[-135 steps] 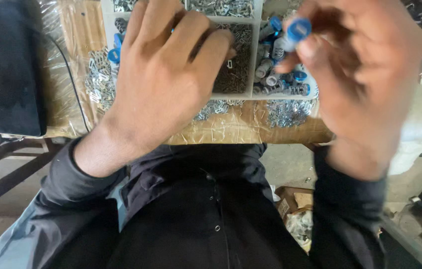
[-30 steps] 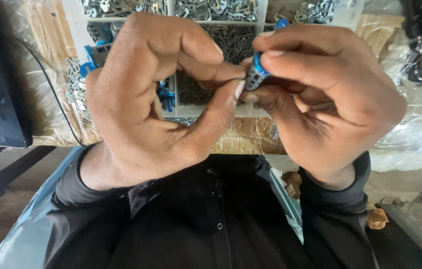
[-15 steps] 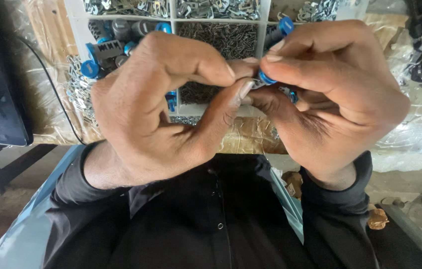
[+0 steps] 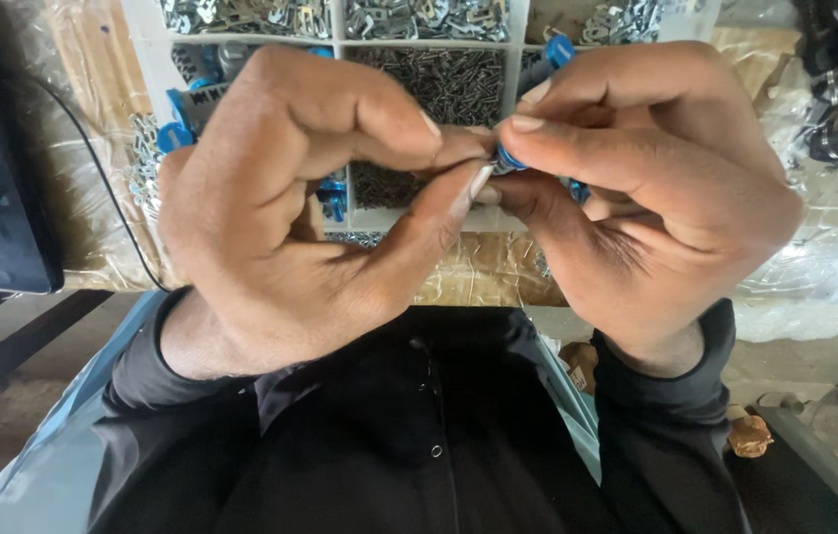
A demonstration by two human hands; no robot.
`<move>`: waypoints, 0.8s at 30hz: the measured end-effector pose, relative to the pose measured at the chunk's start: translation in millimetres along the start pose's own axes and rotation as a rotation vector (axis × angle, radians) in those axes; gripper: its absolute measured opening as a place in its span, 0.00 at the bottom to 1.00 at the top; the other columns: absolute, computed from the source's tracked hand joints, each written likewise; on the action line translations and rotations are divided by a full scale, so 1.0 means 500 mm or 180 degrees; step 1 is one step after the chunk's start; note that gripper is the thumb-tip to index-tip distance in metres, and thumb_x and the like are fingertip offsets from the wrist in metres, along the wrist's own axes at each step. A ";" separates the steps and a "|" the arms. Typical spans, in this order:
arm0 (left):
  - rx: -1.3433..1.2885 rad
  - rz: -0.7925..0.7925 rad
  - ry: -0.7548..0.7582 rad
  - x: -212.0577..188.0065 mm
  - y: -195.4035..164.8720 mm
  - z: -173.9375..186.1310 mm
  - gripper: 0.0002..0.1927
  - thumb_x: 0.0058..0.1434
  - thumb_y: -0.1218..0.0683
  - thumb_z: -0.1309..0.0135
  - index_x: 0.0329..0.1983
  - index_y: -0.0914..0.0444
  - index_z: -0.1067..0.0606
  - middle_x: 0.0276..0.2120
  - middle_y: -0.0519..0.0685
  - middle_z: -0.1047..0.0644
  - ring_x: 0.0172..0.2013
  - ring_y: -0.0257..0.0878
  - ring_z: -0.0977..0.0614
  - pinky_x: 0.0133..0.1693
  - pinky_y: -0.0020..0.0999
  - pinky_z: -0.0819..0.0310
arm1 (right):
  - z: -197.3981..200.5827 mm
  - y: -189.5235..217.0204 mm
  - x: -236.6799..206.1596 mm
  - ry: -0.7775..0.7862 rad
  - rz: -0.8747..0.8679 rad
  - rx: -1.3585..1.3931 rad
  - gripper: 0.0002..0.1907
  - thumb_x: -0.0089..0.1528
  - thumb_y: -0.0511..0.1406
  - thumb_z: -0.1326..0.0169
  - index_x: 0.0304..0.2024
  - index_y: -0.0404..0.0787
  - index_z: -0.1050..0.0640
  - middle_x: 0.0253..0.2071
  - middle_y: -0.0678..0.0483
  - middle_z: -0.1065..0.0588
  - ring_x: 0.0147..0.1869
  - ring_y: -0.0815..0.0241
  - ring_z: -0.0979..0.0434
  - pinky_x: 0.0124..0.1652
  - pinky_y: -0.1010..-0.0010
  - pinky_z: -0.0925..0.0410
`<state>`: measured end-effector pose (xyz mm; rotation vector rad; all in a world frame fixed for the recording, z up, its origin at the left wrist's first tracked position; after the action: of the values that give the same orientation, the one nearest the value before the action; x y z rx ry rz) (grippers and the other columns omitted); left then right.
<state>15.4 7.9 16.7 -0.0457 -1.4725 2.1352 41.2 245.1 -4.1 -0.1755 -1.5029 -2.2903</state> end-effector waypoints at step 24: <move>0.0083 -0.0384 -0.0107 -0.010 0.028 -0.015 0.08 0.74 0.66 0.36 0.51 0.65 0.23 0.45 0.48 0.18 0.43 0.34 0.14 0.43 0.24 0.18 | 0.008 -0.024 -0.024 -0.0092 -0.0089 0.0341 0.14 0.69 0.21 0.36 0.54 0.29 0.27 0.55 0.44 0.29 0.46 0.61 0.18 0.42 0.77 0.21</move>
<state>16.3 8.4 0.2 0.0870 -1.4289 2.0669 47.1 256.1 -16.5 -0.1593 -1.6478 -2.2306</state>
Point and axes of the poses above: each hand's wrist, its own x-axis towards the middle knuckle, its own z-axis out of the back of the hand, y = z × x, the point moved 1 cm from there along x, towards the middle knuckle
